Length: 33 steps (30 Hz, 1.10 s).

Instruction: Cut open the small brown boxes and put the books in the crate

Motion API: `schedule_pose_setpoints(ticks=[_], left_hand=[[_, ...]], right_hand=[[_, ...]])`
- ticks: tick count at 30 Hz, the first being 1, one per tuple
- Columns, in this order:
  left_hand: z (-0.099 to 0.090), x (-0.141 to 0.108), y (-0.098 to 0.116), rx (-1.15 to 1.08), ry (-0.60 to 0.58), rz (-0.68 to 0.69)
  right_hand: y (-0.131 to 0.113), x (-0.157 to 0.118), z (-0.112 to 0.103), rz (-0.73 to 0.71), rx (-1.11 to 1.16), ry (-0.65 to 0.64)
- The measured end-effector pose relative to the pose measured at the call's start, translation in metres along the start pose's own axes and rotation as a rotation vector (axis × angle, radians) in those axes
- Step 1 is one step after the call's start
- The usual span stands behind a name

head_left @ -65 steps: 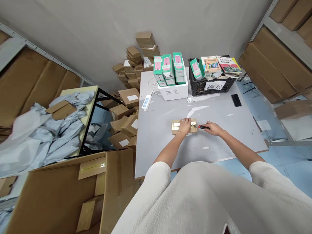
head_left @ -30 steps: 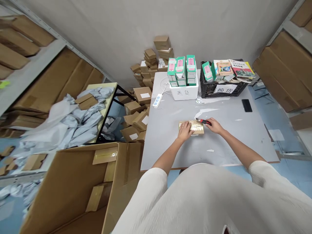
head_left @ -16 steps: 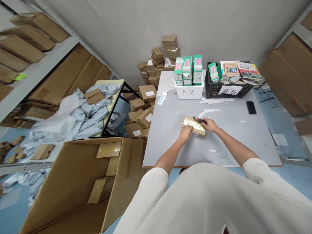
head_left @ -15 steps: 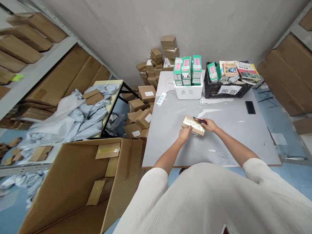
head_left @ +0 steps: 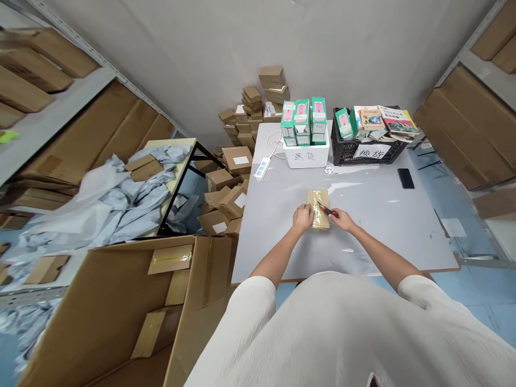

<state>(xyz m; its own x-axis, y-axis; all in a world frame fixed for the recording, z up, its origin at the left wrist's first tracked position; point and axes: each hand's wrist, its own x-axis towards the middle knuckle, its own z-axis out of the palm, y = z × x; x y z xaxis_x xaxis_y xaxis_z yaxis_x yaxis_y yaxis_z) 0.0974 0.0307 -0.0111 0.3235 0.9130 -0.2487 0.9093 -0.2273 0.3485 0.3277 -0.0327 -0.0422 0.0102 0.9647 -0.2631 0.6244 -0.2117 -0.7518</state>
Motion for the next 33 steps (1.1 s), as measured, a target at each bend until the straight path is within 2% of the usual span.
schedule_pose_setpoints(ticks=[4,7,10,12,15,18,20,25,29,33], left_hand=[[0.011,0.003,0.027,0.004,0.048,-0.026],[0.022,0.004,0.044,-0.011,0.019,-0.062],[0.028,0.005,0.050,0.016,-0.038,-0.053],[0.028,0.007,0.046,0.041,-0.100,-0.002],[0.023,0.011,0.033,0.075,-0.201,0.150],[0.017,0.014,0.018,0.105,-0.277,0.276],[0.013,0.014,0.009,0.123,-0.279,0.313],[0.006,0.011,0.003,0.129,-0.135,0.273],[0.006,0.009,0.006,0.147,-0.137,0.235],[0.008,0.010,0.009,0.171,-0.158,0.225]], right_hand=[[0.000,0.017,-0.015,-0.012,0.003,0.090],[-0.005,0.032,-0.031,-0.024,-0.063,0.125],[-0.009,0.042,-0.039,-0.055,-0.105,0.121],[-0.011,0.044,-0.039,-0.097,-0.123,0.108],[-0.011,0.043,-0.035,-0.116,-0.156,0.082],[-0.009,0.038,-0.032,-0.052,-0.139,0.054],[-0.008,0.035,-0.031,0.007,-0.092,0.043],[-0.009,0.026,-0.025,0.060,0.018,0.033],[-0.009,0.019,-0.021,0.092,0.164,-0.031],[-0.004,0.013,-0.030,0.156,0.290,-0.109]])
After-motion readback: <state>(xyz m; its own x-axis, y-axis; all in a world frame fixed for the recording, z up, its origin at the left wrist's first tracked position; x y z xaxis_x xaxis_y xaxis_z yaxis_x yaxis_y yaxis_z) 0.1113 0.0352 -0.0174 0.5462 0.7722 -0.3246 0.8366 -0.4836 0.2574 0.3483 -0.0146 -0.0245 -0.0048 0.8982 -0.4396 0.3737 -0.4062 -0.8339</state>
